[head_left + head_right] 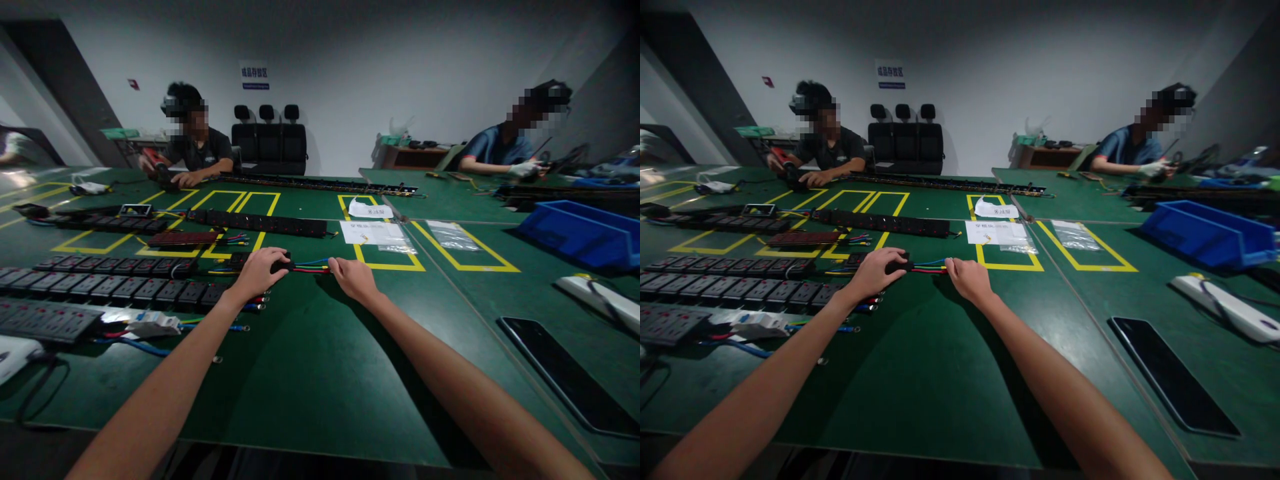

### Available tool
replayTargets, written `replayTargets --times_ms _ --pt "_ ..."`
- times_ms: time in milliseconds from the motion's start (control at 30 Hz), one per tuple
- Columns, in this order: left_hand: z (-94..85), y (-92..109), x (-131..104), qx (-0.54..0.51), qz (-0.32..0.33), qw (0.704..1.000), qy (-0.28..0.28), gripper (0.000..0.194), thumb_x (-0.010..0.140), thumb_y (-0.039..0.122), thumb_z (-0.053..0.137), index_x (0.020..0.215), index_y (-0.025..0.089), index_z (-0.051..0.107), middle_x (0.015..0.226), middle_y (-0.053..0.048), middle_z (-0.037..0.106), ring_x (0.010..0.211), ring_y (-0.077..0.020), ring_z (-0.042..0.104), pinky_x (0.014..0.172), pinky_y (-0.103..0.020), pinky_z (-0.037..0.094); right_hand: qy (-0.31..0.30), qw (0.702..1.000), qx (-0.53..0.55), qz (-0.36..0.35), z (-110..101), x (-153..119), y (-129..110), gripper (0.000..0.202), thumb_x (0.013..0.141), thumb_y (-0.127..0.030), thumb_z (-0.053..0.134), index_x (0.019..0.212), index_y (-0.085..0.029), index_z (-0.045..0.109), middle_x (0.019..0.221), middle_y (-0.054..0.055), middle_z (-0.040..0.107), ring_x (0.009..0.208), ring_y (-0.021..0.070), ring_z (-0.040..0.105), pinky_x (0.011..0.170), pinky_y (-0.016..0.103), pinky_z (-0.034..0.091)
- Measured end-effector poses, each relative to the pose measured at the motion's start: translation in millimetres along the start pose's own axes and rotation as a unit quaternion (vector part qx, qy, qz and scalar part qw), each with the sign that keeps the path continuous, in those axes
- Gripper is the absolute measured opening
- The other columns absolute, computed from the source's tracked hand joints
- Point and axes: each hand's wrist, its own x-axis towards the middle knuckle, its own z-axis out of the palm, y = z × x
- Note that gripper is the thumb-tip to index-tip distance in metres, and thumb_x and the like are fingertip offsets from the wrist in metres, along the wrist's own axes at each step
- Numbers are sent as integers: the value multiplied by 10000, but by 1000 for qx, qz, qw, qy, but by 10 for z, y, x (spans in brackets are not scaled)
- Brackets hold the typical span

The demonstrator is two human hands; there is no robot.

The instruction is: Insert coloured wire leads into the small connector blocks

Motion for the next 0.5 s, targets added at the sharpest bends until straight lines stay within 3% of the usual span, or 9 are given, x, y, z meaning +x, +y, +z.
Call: replayTargets --times_ms 500 --pt "0 -62 -2 -51 -26 998 12 344 808 192 680 1149 233 665 1272 -48 716 1153 -263 666 1040 -466 491 -19 1000 3 2 -20 8 -7 591 1096 -496 251 920 -205 735 827 64 755 720 178 659 578 306 218"
